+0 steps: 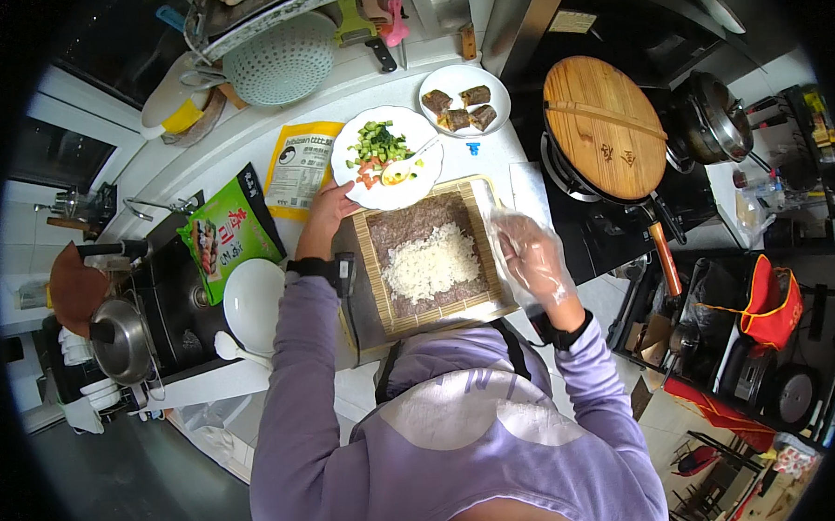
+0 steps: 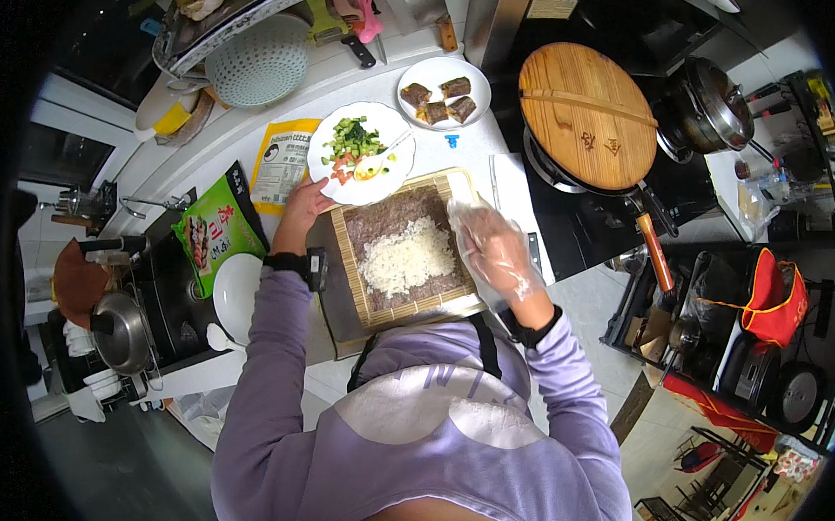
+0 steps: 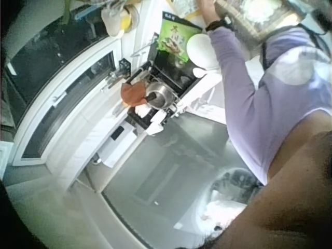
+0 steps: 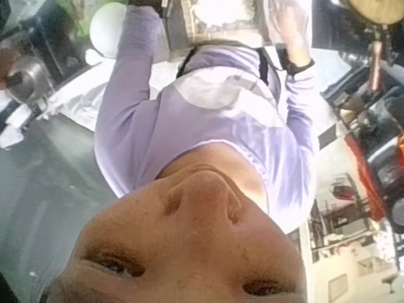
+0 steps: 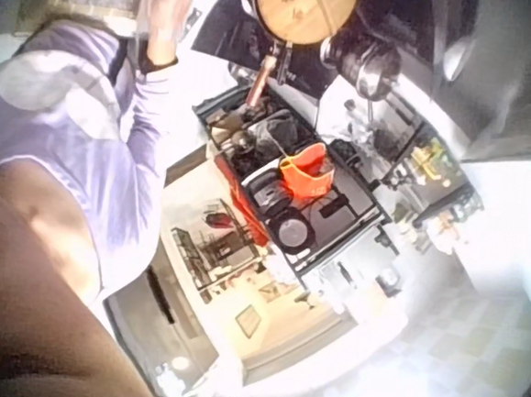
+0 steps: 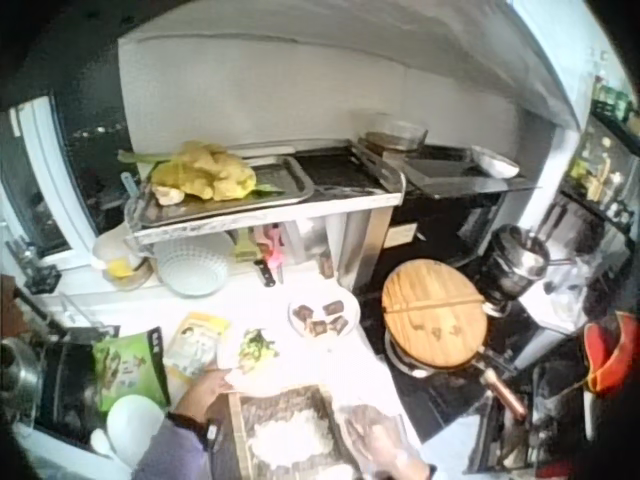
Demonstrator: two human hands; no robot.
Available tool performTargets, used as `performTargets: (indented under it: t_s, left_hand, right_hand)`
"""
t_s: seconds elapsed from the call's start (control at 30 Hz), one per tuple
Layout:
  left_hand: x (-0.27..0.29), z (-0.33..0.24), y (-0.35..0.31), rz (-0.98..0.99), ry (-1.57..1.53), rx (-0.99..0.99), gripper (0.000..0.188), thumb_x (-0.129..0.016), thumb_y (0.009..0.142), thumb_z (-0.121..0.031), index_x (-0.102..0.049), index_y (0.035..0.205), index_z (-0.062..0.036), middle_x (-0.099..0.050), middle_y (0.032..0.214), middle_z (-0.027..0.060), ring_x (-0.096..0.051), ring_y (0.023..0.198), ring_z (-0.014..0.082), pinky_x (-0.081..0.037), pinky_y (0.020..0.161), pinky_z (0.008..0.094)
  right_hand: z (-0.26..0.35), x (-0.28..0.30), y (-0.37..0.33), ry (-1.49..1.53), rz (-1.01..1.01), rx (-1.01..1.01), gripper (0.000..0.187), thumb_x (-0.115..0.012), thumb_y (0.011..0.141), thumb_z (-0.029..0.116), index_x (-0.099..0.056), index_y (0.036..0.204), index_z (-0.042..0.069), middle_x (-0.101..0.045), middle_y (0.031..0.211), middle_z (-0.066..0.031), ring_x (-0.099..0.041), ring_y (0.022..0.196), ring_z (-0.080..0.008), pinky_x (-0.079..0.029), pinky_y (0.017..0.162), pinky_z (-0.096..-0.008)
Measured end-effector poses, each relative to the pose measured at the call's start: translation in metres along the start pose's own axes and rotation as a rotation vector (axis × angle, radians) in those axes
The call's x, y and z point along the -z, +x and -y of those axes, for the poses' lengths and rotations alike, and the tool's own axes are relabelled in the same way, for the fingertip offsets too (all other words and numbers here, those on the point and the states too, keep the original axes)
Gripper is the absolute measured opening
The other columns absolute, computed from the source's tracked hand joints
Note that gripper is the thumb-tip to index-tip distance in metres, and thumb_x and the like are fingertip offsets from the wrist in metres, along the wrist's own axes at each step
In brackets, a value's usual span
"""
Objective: The person prepares a sushi roll by placing a sheet of nori on a bamboo mat, spreading rice over it, and adding chopped vegetables and shredded cheese. The person uses gloved hands to handle the ingredients and arranges them in layers on the nori.
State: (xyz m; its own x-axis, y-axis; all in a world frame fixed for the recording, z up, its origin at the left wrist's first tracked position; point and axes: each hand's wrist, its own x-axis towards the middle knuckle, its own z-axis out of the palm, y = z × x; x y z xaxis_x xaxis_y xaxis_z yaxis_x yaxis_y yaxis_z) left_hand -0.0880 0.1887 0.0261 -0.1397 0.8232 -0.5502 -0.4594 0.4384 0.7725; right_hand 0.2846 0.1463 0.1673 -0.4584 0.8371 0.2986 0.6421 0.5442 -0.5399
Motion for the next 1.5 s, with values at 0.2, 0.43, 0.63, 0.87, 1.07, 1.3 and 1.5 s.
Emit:
performTargets:
  t_s: [0.2, 0.43, 0.63, 0.87, 1.07, 1.3, 1.5]
  left_hand:
    - [-0.011, 0.019, -0.091, 0.078, 0.056, -0.018, 0.028, -0.060, 0.088, -0.012, -0.059, 0.114, -0.0017, -0.066, 0.103, 0.0078, -0.065, 0.091, 0.0187, -0.054, 0.078, 0.0337]
    - [-0.023, 0.060, -0.147, 0.081, -0.041, 0.017, 0.028, -0.059, 0.088, -0.012, -0.059, 0.114, 0.0009, -0.065, 0.105, 0.0095, -0.065, 0.092, 0.0178, -0.055, 0.075, 0.0322]
    - [-0.024, 0.071, -0.152, 0.043, -0.041, -0.016, 0.028, -0.059, 0.087, -0.014, -0.060, 0.111, 0.0025, -0.065, 0.102, 0.0112, -0.065, 0.090, 0.0190, -0.056, 0.074, 0.0321]
    - [-0.028, 0.080, -0.142, 0.030, -0.074, 0.010, 0.027, -0.062, 0.086, -0.013, -0.061, 0.109, 0.0018, -0.066, 0.099, 0.0099, -0.066, 0.085, 0.0184, -0.054, 0.071, 0.0306]
    - [-0.030, 0.086, -0.135, 0.027, -0.071, 0.040, 0.026, -0.059, 0.088, -0.009, -0.060, 0.112, 0.0008, -0.065, 0.104, 0.0098, -0.065, 0.091, 0.0189, -0.054, 0.075, 0.0322]
    - [-0.040, 0.096, -0.130, 0.015, -0.101, 0.021, 0.025, -0.057, 0.089, -0.008, -0.058, 0.113, 0.0012, -0.064, 0.108, 0.0094, -0.064, 0.095, 0.0178, -0.054, 0.075, 0.0312]
    - [-0.043, 0.092, -0.130, 0.048, -0.103, -0.016, 0.025, -0.056, 0.090, -0.008, -0.058, 0.112, 0.0021, -0.064, 0.108, 0.0098, -0.064, 0.095, 0.0179, -0.054, 0.077, 0.0314]
  right_hand:
    - [-0.005, -0.044, 0.033, -0.007, 0.009, 0.174, 0.026, -0.056, 0.084, 0.009, -0.058, 0.109, 0.002, -0.060, 0.106, -0.0157, -0.059, 0.095, -0.0309, -0.051, 0.081, -0.0355]
    - [-0.007, -0.060, 0.013, -0.151, 0.096, 0.394, 0.025, -0.062, 0.078, 0.010, -0.062, 0.102, 0.003, -0.060, 0.109, -0.0153, -0.057, 0.100, -0.0317, -0.047, 0.086, -0.0423]
    - [-0.006, -0.055, 0.012, -0.163, 0.161, 0.431, 0.017, -0.062, 0.077, 0.010, -0.065, 0.092, 0.003, -0.061, 0.111, -0.0157, -0.056, 0.105, -0.0321, -0.043, 0.093, -0.0448]
    - [-0.016, -0.059, 0.009, -0.325, 0.252, 0.453, 0.022, -0.068, 0.073, 0.013, -0.063, 0.092, 0.003, -0.059, 0.109, -0.0110, -0.055, 0.104, -0.0285, -0.042, 0.095, -0.0426]
    - [-0.023, -0.063, 0.003, -0.274, 0.232, 0.472, 0.018, -0.065, 0.075, 0.014, -0.060, 0.087, 0.002, -0.060, 0.097, -0.0152, -0.057, 0.096, -0.0297, -0.041, 0.096, -0.0433]
    - [-0.023, -0.063, 0.002, -0.322, 0.381, 0.342, 0.022, -0.053, 0.081, 0.013, -0.057, 0.101, 0.003, -0.061, 0.091, -0.0131, -0.056, 0.095, -0.0289, -0.038, 0.094, -0.0429]
    - [-0.014, -0.054, 0.016, -0.399, 0.225, 0.401, 0.020, -0.058, 0.075, 0.011, -0.059, 0.095, 0.006, -0.059, 0.082, -0.0103, -0.057, 0.080, -0.0264, -0.043, 0.075, -0.0380]
